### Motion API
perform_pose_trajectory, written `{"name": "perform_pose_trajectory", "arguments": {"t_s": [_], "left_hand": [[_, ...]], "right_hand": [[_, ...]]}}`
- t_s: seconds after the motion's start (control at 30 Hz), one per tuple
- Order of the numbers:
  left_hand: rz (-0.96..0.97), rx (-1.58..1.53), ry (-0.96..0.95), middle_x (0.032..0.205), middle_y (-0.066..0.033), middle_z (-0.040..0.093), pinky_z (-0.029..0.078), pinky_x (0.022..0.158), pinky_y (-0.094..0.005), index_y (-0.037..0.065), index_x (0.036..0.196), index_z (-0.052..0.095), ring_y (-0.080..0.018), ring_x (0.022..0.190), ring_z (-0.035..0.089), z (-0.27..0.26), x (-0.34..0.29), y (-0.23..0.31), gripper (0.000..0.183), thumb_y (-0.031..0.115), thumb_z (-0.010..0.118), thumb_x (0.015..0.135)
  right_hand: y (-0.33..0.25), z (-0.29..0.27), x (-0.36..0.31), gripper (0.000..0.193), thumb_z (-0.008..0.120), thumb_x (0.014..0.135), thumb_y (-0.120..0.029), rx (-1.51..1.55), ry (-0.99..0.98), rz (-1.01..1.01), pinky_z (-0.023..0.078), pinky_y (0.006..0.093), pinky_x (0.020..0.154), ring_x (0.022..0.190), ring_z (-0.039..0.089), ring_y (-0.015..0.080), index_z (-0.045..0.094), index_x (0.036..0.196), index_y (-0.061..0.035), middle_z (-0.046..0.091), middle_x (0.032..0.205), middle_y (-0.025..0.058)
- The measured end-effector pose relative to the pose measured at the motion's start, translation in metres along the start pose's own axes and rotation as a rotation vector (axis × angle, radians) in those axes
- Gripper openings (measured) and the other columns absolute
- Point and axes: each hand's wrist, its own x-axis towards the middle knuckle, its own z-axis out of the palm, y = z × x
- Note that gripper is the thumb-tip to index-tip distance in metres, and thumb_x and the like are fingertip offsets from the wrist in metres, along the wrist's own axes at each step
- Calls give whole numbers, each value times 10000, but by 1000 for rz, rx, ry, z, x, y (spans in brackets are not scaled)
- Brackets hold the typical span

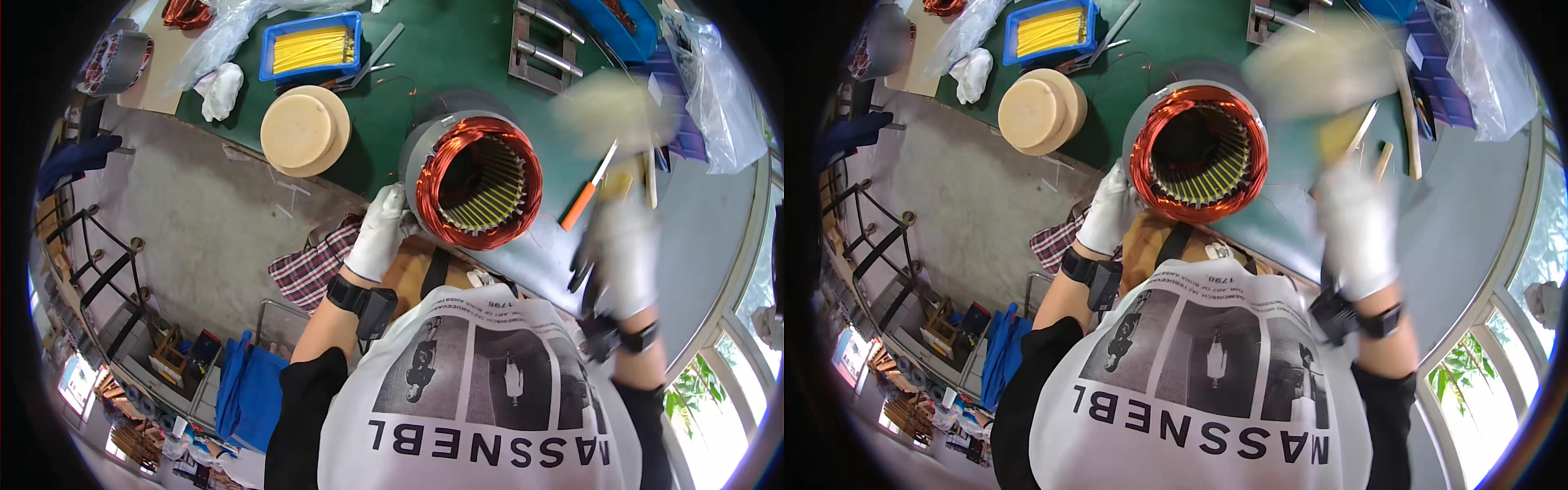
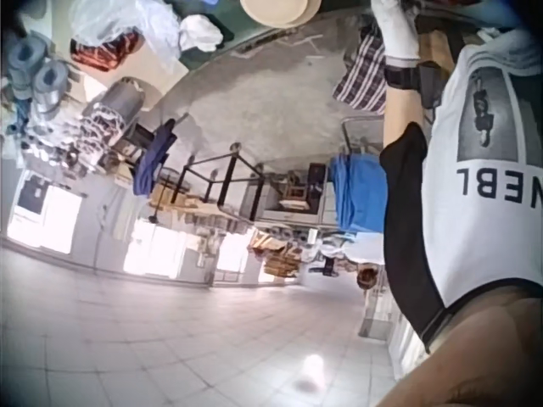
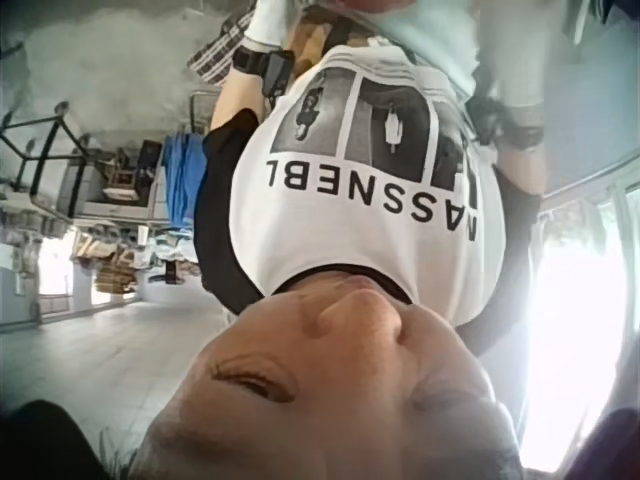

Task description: Assembling a motor stator by inserting insulation and shaping the coils using tools.

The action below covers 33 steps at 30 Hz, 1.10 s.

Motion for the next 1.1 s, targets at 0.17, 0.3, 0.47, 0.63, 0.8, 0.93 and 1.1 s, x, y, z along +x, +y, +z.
{"name": "perform_pose_trajectory", "arguments": {"t_s": [0.17,0.3,0.47,0.63,0.8,0.93,1.1], "left_hand": [[-10,-3,57,1015,-21,557,470,743,-271,56,1192,503,-104,855,538,-13,6,14,506,487,491,928],[-101,-268,144,1008,-20,559,493,679,-279,80,1166,514,-106,811,552,7,-10,10,487,501,499,921],[-90,-204,74,1025,-21,567,491,673,-271,90,1168,515,-106,821,559,3,18,22,482,503,496,921],[-102,-120,98,950,-11,588,459,619,-223,103,1136,520,-86,766,554,-13,9,14,467,515,488,919],[-90,-314,158,958,-16,597,481,651,-228,98,1140,520,-93,772,586,26,12,20,494,537,460,923],[-62,78,123,992,-34,593,501,716,-295,59,1113,539,-127,844,588,10,20,51,517,533,456,924],[-113,-179,137,1007,-60,596,530,705,-314,69,1203,464,-156,824,603,8,5,18,533,526,444,930]], "right_hand": [[-45,-33,24,289,531,880,-362,324,-463,141,449,477,564,599,573,392,547,855,-74,534,601,198],[-13,-75,55,271,473,943,-301,658,138,271,379,264,485,522,473,110,555,899,-46,473,615,9],[-52,19,-6,421,478,902,-413,651,-414,283,451,459,637,650,541,422,524,803,-6,530,674,261],[-39,-61,64,296,548,897,-302,570,-151,298,415,364,498,482,512,231,552,861,-9,492,565,98],[4,28,-3,291,482,935,-297,553,259,-5,453,352,600,618,543,224,548,906,-15,563,664,62],[-40,-28,32,364,517,897,-355,441,-521,199,451,402,615,618,550,342,567,839,0,529,629,208],[-13,-91,71,282,493,929,-329,918,112,484,355,226,468,516,444,57,545,863,-60,470,606,-23]]}}
